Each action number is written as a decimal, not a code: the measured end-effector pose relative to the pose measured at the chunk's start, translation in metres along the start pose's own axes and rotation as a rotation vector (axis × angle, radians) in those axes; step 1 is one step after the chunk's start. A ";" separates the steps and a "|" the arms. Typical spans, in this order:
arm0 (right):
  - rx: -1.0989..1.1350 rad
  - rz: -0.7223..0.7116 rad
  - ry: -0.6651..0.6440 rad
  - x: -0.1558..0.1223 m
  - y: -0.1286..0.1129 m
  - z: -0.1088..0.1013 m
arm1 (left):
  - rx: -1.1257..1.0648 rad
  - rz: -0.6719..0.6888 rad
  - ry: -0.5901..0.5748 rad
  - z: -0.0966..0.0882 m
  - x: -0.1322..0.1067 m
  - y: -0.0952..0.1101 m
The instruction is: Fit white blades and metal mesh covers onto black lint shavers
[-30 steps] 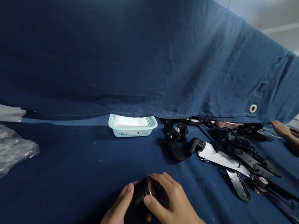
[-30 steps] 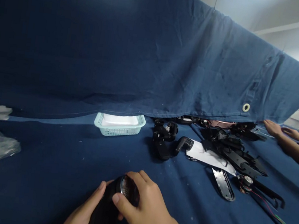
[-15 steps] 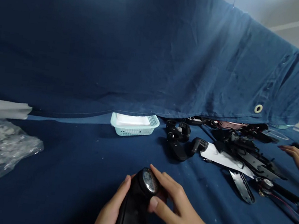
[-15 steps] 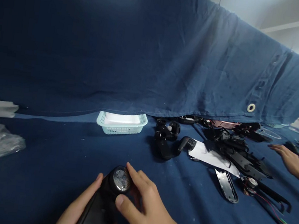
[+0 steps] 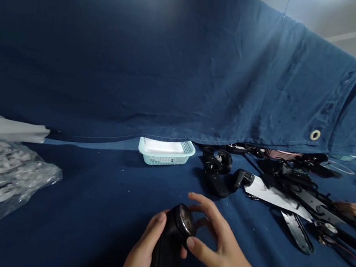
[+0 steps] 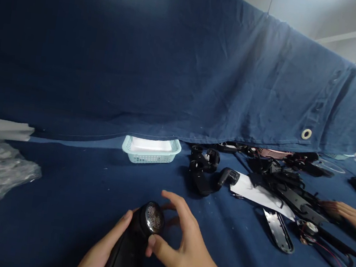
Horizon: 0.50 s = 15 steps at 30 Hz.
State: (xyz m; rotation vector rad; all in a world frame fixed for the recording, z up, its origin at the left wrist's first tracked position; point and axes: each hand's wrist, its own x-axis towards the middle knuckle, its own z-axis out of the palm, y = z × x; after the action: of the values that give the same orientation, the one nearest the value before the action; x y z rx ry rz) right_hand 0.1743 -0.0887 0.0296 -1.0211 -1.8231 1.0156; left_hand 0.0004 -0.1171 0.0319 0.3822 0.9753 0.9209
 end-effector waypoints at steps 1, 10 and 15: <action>0.000 -0.021 -0.027 0.000 0.000 -0.001 | 0.008 0.001 -0.003 0.000 0.001 -0.001; -0.229 0.002 -0.020 0.003 0.000 0.000 | 0.222 0.147 0.032 -0.005 0.006 -0.015; -0.129 -0.059 0.008 -0.001 0.005 -0.004 | 0.226 0.139 0.046 -0.009 0.008 -0.023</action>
State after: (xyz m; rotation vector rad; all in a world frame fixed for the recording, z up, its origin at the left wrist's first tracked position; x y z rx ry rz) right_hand 0.1795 -0.0868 0.0264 -1.0400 -1.9212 0.8672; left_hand 0.0061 -0.1246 0.0081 0.6283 1.1098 0.9510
